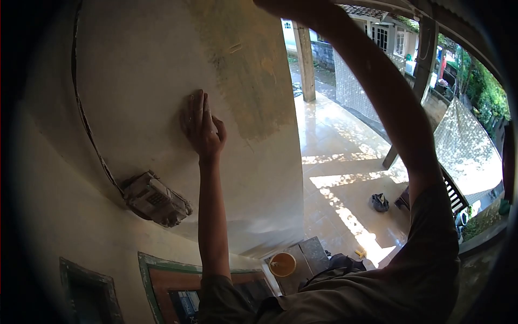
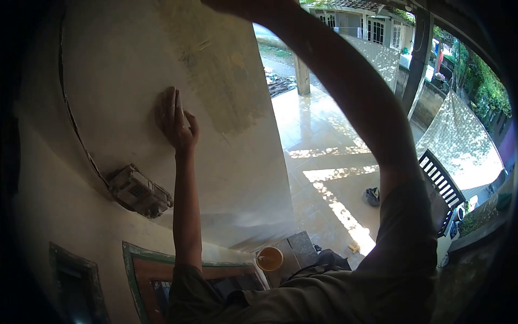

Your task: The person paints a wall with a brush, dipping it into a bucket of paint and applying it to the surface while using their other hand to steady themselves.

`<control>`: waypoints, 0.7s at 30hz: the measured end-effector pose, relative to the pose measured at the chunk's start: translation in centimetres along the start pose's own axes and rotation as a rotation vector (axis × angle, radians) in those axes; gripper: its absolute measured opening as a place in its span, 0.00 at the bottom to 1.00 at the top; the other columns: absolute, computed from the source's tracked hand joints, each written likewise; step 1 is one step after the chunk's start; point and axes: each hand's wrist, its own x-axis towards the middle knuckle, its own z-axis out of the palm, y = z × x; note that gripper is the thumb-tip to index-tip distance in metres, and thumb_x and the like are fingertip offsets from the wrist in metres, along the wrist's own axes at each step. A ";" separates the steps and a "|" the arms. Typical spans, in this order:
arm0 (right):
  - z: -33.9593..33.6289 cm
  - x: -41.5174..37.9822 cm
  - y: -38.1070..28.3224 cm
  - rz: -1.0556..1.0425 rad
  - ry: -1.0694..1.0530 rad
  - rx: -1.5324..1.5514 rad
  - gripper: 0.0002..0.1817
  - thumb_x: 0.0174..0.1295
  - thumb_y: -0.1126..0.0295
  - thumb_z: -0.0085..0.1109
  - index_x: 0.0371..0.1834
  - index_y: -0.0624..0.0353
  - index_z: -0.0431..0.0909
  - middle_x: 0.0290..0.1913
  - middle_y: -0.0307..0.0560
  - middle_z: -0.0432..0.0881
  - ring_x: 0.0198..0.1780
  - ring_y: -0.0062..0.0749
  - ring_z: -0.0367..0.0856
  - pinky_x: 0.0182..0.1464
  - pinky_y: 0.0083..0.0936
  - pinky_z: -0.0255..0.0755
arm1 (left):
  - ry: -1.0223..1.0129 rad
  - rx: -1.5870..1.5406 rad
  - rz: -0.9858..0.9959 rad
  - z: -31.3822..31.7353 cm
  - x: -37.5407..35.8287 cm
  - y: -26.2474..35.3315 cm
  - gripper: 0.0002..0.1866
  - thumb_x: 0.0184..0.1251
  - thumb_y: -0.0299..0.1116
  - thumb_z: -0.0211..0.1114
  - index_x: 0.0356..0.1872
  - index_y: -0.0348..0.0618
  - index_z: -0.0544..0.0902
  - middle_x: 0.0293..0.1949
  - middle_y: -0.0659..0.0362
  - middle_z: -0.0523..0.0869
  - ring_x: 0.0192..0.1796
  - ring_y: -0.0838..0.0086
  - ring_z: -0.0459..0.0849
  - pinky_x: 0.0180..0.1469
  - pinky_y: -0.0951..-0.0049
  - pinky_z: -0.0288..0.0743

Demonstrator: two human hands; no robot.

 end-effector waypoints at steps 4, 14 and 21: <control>6.0 -8.2 -0.3 0.055 0.034 -0.276 0.20 0.63 0.70 0.54 0.58 0.62 0.70 0.30 0.61 0.78 0.29 0.51 0.82 0.30 0.40 0.78 | -0.009 0.001 0.007 0.0 0.0 -0.2 0.28 0.59 0.31 0.49 0.64 0.42 0.71 0.67 0.58 0.71 0.69 0.61 0.67 0.69 0.49 0.52; 4.5 -19.3 -6.5 0.349 -0.807 -0.222 0.14 0.52 0.76 0.55 0.42 0.68 0.77 0.32 0.64 0.80 0.33 0.48 0.85 0.35 0.38 0.80 | 0.012 -0.021 -0.012 -0.1 0.1 0.0 0.28 0.57 0.31 0.50 0.63 0.42 0.73 0.66 0.59 0.71 0.69 0.63 0.68 0.70 0.50 0.54; 5.4 -10.1 -3.5 0.319 -1.104 -0.150 0.08 0.47 0.76 0.52 0.27 0.70 0.79 0.24 0.58 0.82 0.25 0.44 0.84 0.29 0.35 0.79 | 0.013 -0.054 0.000 -0.2 0.2 0.0 0.27 0.58 0.29 0.51 0.63 0.41 0.72 0.66 0.58 0.71 0.69 0.62 0.68 0.69 0.51 0.54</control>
